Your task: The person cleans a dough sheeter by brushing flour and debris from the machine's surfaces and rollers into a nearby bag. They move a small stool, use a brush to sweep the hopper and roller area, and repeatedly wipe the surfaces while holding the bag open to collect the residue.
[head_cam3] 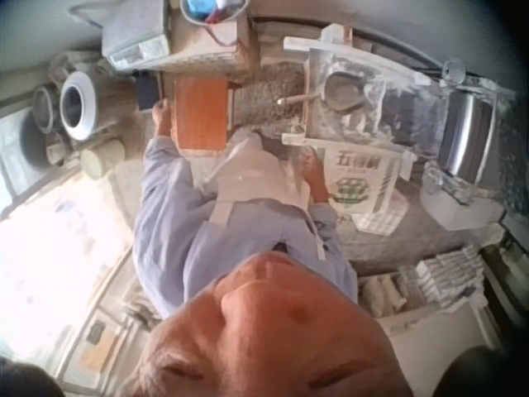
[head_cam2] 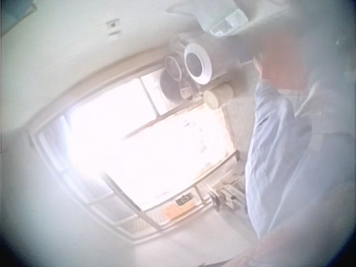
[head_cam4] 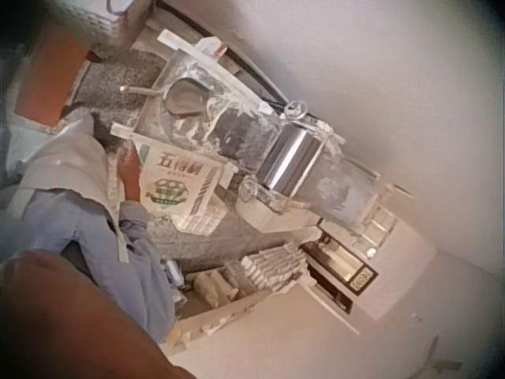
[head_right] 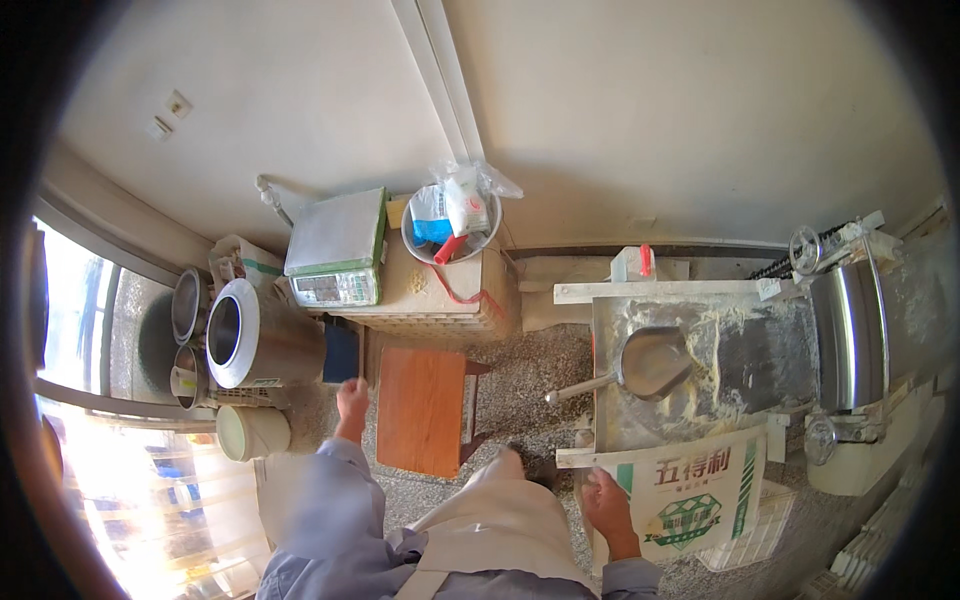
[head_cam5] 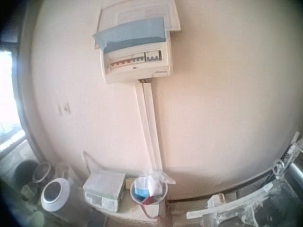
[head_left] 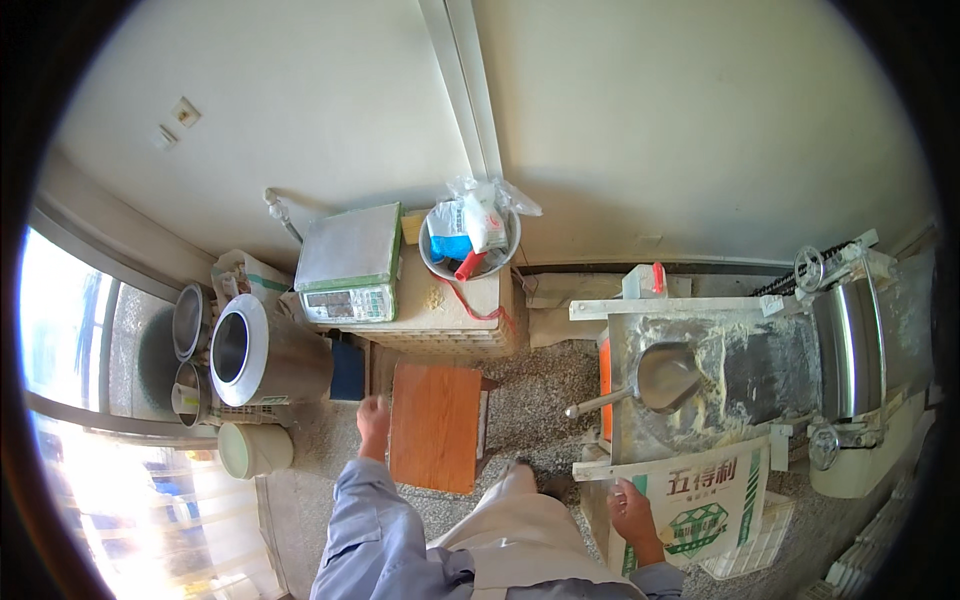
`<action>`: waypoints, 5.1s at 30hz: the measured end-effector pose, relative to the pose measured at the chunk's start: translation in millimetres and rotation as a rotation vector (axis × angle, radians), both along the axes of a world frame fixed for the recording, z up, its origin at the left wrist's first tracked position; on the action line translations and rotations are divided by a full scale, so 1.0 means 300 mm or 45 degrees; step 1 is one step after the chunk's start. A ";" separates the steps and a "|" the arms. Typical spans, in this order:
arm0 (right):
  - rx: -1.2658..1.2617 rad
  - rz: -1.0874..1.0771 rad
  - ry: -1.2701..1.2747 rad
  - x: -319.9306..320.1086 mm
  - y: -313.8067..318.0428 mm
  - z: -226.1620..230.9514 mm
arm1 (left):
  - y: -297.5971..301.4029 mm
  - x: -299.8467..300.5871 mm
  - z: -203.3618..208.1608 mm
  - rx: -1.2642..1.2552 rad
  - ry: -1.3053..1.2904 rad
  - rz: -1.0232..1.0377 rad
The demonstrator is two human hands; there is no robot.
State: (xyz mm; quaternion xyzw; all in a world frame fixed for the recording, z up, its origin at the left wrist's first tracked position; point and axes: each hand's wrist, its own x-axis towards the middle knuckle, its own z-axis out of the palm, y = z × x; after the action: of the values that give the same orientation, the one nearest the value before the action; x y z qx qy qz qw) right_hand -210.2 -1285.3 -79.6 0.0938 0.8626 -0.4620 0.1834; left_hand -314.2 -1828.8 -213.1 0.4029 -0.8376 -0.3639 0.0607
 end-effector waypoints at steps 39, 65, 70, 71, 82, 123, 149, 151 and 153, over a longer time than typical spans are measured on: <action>0.172 0.178 -0.229 -0.826 -0.327 0.145 | -0.074 -1.457 0.259 -0.194 0.541 -0.155; -0.549 -0.863 0.135 -0.212 0.059 0.147 | 1.442 -0.478 0.602 1.658 -0.575 -1.374; -0.849 -1.230 -0.121 -0.067 0.041 0.013 | 1.459 -0.447 0.418 1.192 -0.478 -1.836; -0.851 -1.344 -0.138 -0.051 0.043 -0.021 | 1.458 -0.462 0.358 1.071 -0.341 -1.953; -0.696 -1.798 0.554 0.007 -0.050 -0.286 | 1.232 -0.551 -0.080 0.591 -0.507 -2.155; 0.467 -1.498 0.859 -0.709 0.611 -0.064 | 1.332 -1.196 -0.362 -0.234 0.053 -1.683; 1.907 -0.577 0.952 -1.150 1.193 -0.066 | 1.340 -1.190 -0.316 -0.260 -0.035 -1.681; 2.000 -0.642 0.842 -1.175 1.212 -0.073 | 1.337 -1.190 -0.320 -0.252 -0.037 -1.691; 2.088 -0.655 0.723 -1.164 1.233 -0.084 | 1.335 -1.194 -0.325 -0.232 -0.011 -1.704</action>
State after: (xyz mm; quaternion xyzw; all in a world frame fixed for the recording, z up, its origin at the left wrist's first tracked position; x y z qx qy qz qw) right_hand -559.4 -915.4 -104.9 0.2674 0.8862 0.2652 -0.2698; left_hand -672.3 -1428.3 -310.7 -0.2079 -0.9343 -0.2494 -0.1473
